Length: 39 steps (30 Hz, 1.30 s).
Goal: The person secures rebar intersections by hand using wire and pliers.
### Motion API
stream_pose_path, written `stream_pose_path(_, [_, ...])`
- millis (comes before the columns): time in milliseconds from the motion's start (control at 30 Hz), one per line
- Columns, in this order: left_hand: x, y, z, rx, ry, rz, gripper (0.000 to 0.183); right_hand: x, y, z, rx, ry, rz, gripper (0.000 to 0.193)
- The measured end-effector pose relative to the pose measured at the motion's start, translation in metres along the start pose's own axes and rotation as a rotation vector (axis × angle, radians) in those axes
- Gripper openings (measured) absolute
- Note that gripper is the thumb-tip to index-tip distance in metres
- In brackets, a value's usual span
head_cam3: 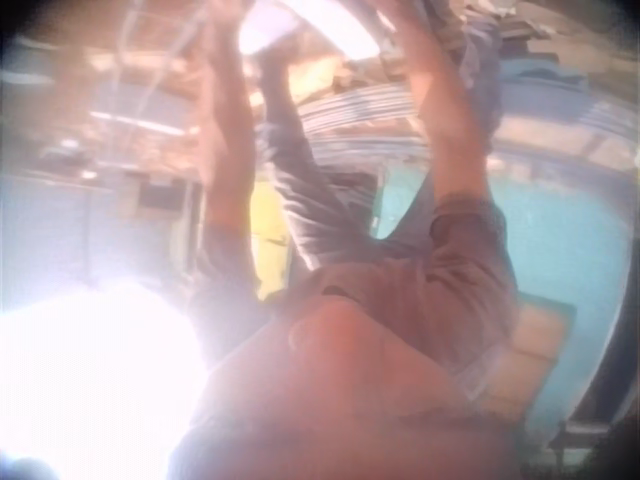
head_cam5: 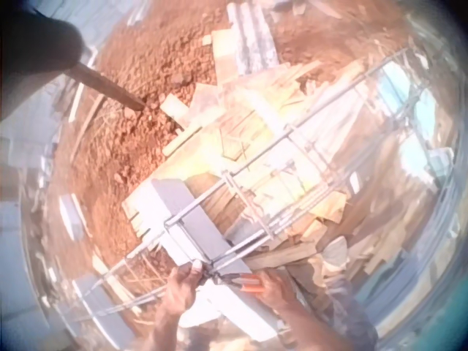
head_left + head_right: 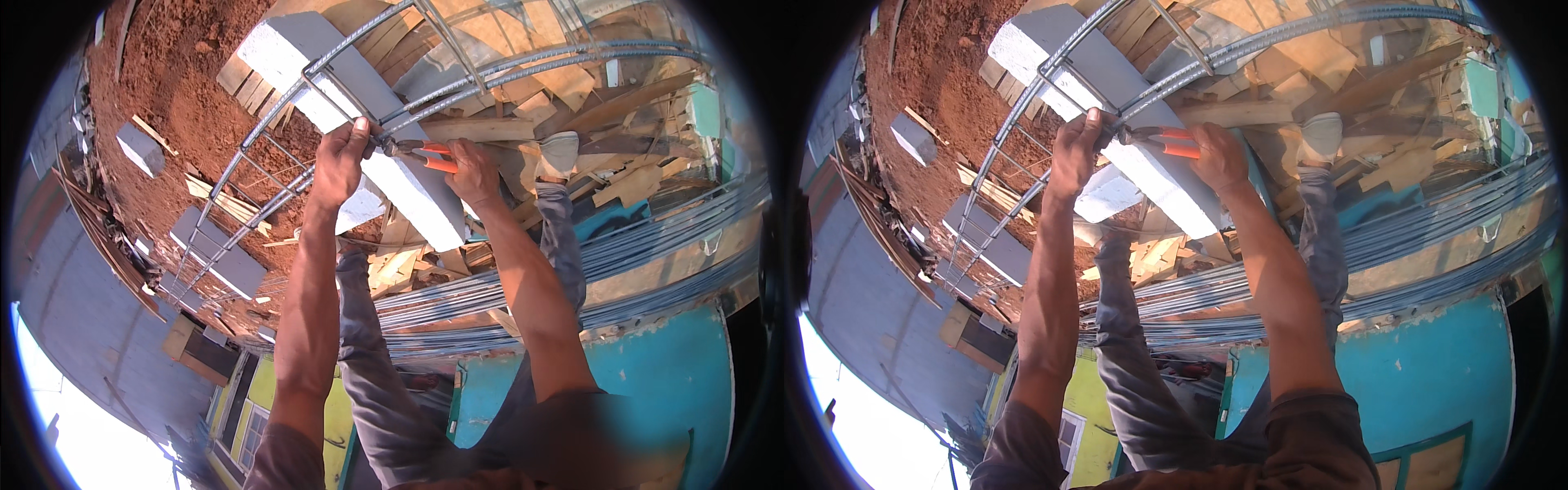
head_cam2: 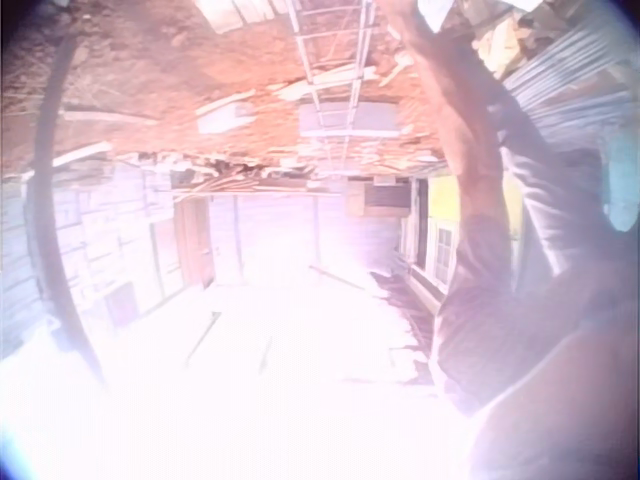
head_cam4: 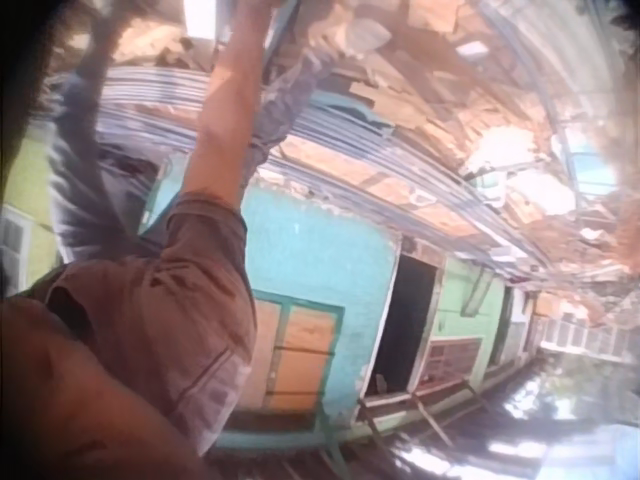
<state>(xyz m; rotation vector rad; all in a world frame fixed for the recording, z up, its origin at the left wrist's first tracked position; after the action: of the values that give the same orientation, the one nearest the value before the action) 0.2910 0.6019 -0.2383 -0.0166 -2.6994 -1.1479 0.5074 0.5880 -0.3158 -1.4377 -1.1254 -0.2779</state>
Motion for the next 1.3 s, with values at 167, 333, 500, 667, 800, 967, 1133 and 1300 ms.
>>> stream_pose_path(167, [0.008,-0.016,0.0,0.065,0.014,-0.008,0.047,0.025,-0.03,-0.036,-0.031,-0.152,-0.273,0.023])
stream_pose_path(333, [0.012,-0.013,-0.001,0.091,-0.058,0.073,0.039,0.043,-0.075,-0.066,-0.14,-0.145,-0.336,0.044])
stream_pose_path(500, [0.014,-0.012,0.0,0.063,-0.043,0.043,0.036,0.04,-0.097,-0.072,-0.241,-0.198,-0.287,0.07])
stream_pose_path(667, [0.011,-0.009,-0.003,0.056,-0.015,0.001,0.037,0.054,-0.11,-0.067,-0.19,-0.188,-0.307,0.063])
stream_pose_path(800, [0.014,-0.004,-0.003,0.047,-0.034,0.071,0.04,0.059,-0.108,-0.066,-0.168,-0.221,-0.27,0.062])
stream_pose_path(967, [0.016,-0.003,-0.003,0.069,-0.054,0.119,0.04,0.037,-0.101,-0.076,-0.404,-0.6,0.46,0.05])
stream_pose_path(1133, [0.016,-0.006,-0.003,0.099,-0.027,0.1,0.041,0.021,-0.119,-0.094,-0.82,-0.785,1.439,0.054])
stream_pose_path(1300, [0.013,-0.011,-0.003,0.102,-0.033,0.088,0.038,0.015,-0.146,-0.103,-0.816,-0.877,1.957,0.055])
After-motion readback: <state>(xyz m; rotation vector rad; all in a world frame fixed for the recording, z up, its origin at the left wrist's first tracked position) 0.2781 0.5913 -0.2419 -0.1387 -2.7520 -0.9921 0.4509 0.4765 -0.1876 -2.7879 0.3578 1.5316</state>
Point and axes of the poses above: each hand's wrist, its own z-axis towards the middle knuckle, its own x-axis out of the back of the hand, y = z × x, the point moved 10 cm from there along z, towards the middle knuckle, and after that the axes turned 11 degrees about -z, right-handed, at the moved point
